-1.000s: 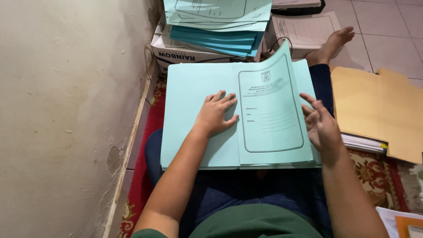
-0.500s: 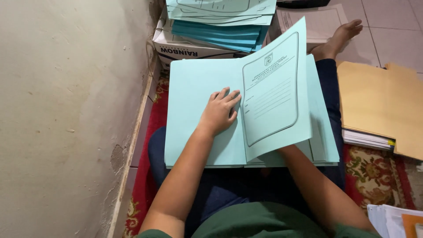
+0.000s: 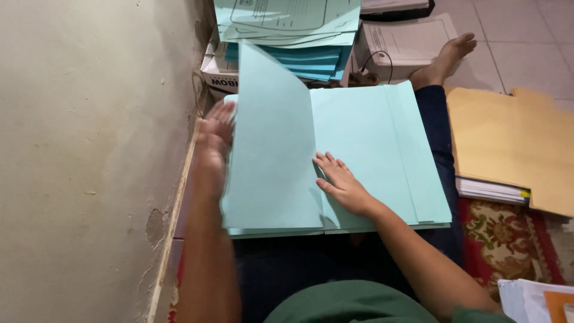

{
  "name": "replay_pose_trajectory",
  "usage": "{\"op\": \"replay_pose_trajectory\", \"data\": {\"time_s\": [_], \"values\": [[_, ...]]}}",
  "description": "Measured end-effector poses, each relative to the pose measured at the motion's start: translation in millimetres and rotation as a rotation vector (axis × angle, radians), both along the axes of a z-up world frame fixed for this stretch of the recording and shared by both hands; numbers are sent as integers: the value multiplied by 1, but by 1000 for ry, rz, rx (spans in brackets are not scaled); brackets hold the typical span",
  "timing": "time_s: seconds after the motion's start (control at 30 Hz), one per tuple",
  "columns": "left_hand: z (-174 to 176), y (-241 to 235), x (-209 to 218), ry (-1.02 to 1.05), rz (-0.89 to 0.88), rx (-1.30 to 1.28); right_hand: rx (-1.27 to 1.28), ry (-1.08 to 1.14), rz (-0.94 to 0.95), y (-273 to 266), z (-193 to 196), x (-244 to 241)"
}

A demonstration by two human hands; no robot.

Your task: The person sits on the floor and repeatedly opens and closes a light blue folder resting on their lap. They smooth the folder's surface with both hands and occasionally flip through the pages inside. Stacks of similar folders and other documents are visible nearby on the floor.

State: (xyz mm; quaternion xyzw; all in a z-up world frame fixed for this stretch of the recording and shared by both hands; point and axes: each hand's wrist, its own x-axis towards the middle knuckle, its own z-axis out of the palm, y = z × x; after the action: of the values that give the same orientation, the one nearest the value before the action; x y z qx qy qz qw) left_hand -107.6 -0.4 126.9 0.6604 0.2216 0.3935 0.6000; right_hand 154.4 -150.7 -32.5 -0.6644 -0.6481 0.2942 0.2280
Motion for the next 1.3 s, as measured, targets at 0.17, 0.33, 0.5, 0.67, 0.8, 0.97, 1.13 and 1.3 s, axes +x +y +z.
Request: {"op": "replay_pose_trajectory", "data": {"time_s": [0.17,0.33,0.5,0.67,0.8,0.97,1.13,1.3], "values": [[56,-35,0,446,-76,402,3,34,8,-3,23,-10],[-43,-28,90,990,-246,771,81,-98,9,-3,4,-10],[-170,31,176,653,-85,997,208,-502,-19,-10,15,-31],[-179,32,172,691,25,950,210,-398,-30,-11,16,-26],[-161,28,167,706,34,963,231,-327,-48,-8,6,-15],[-158,22,162,785,-9,935,165,-403,-125,-27,-6,16],[-160,24,166,804,-24,897,58,-769,-404,-70,-9,47],[-161,24,167,828,-16,853,-80,-1070,-625,-113,-10,78]]}}
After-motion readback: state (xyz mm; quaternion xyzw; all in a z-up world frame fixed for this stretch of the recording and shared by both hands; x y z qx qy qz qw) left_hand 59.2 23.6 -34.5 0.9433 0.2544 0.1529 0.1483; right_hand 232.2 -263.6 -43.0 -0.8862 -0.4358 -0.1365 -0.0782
